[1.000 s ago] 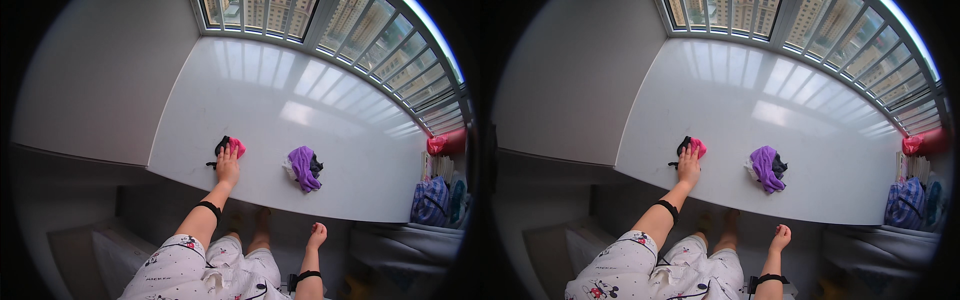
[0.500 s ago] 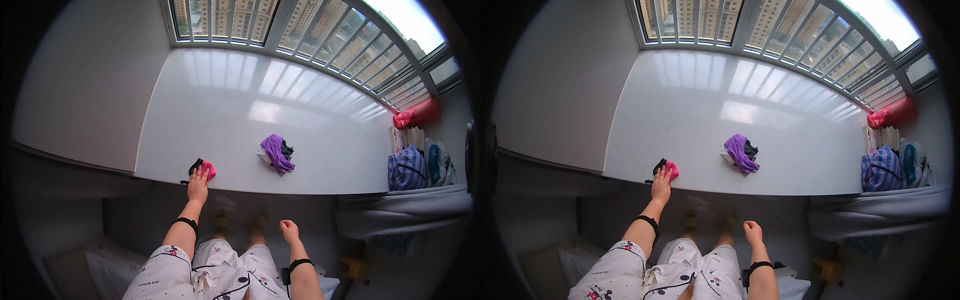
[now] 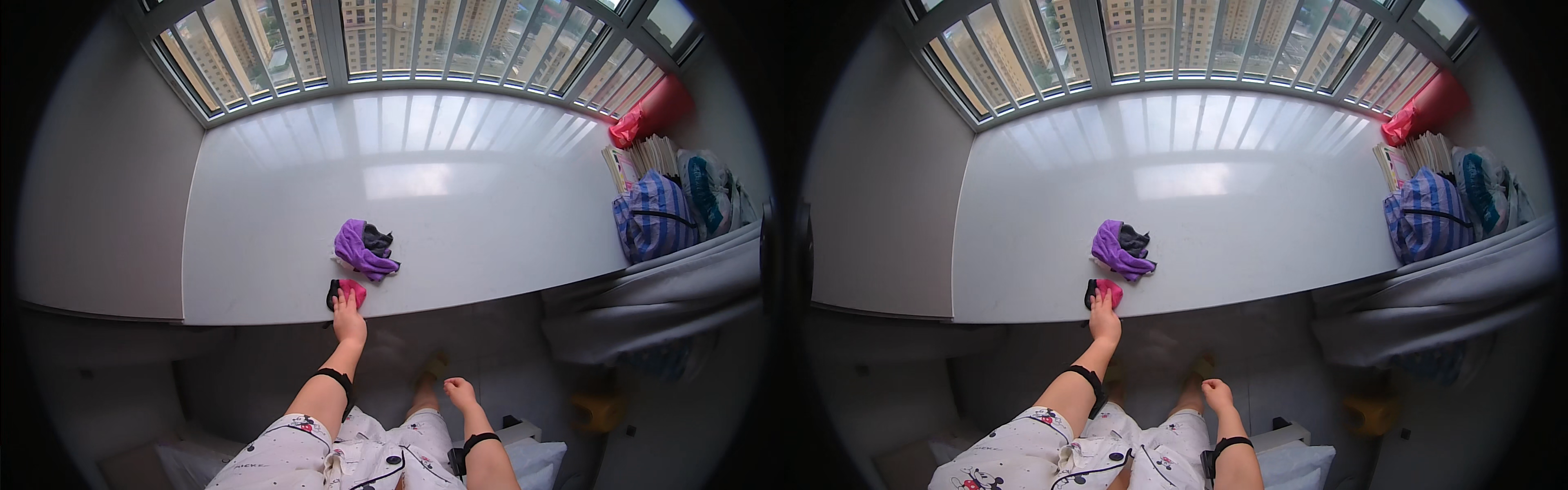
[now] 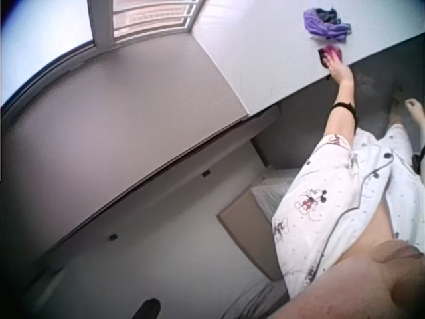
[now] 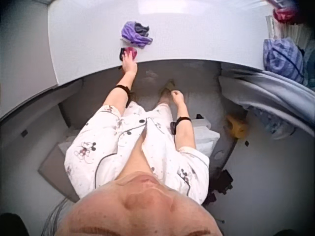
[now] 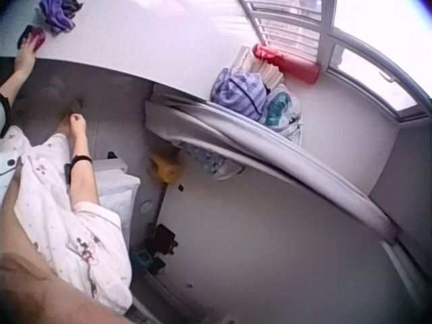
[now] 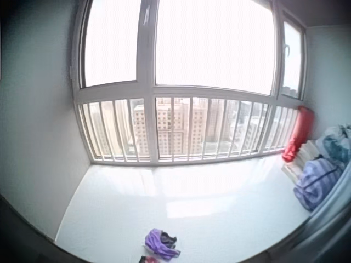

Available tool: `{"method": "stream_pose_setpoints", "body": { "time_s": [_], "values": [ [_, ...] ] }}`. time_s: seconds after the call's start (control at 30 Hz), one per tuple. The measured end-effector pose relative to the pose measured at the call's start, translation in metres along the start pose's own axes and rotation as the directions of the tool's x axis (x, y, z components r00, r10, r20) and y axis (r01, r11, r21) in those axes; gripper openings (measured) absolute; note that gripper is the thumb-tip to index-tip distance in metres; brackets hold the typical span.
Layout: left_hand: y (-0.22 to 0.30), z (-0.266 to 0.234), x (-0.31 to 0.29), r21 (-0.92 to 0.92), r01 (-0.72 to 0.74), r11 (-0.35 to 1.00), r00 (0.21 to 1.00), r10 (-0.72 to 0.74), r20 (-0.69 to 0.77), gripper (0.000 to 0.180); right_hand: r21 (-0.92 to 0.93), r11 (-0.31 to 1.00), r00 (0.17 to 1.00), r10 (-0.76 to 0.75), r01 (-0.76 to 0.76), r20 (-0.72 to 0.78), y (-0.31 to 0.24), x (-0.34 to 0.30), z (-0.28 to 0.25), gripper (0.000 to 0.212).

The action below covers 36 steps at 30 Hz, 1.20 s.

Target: The person wipes the metal tracks and white ledge of a large window with a dark cloth. They then use a pink cloth to wipe a white counter and a small yellow plastic stool.

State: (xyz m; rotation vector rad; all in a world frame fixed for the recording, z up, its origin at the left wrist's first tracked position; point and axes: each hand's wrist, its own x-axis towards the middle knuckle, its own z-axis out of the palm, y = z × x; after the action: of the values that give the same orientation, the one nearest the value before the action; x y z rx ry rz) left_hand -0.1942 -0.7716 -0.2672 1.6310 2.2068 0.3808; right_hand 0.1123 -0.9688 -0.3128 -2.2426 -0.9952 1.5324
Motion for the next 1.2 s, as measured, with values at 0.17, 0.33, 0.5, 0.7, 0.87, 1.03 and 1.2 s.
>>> {"method": "stream_pose_setpoints", "body": {
  "time_s": [0.17,0.33,0.5,0.7,0.87,1.03,1.2],
  "values": [
    [0.175,0.078,-0.045,-0.251,-0.309,0.917,0.915,0.358,0.185,0.053,0.159,0.987,0.999,-0.008,0.014,-0.045,0.007,0.006,-0.078,0.018],
    [0.268,0.089,-0.021,-0.631,0.684,0.365,0.489,0.412,0.769,0.038,0.437,0.899,0.997,0.012,0.019,-0.07,-0.038,0.01,-0.17,0.022],
    [0.315,-0.004,-0.021,-0.559,0.829,0.021,0.393,0.689,0.609,0.041,0.766,0.609,0.959,-0.281,0.204,-0.031,-0.135,0.02,-0.242,0.071],
    [0.287,-0.054,-0.007,-0.498,0.864,0.076,0.352,0.618,0.703,0.041,0.897,0.421,0.85,-0.514,0.133,0.116,-0.243,0.025,-0.223,0.035],
    [0.296,-0.057,0.017,-0.623,0.721,0.302,0.369,0.594,0.715,0.038,0.899,0.338,0.9,-0.42,0.278,-0.12,-0.255,0.005,-0.236,0.025],
    [0.319,-0.045,0.036,-0.748,0.297,0.593,0.132,0.751,0.647,0.039,0.809,0.505,0.926,-0.357,0.301,-0.121,-0.24,-0.024,-0.256,0.022],
    [0.334,-0.059,0.037,-0.597,-0.094,0.797,0.219,0.601,0.768,0.05,-0.616,0.783,0.948,-0.129,-0.083,-0.292,-0.183,-0.044,-0.269,0.028]
  ]
}}
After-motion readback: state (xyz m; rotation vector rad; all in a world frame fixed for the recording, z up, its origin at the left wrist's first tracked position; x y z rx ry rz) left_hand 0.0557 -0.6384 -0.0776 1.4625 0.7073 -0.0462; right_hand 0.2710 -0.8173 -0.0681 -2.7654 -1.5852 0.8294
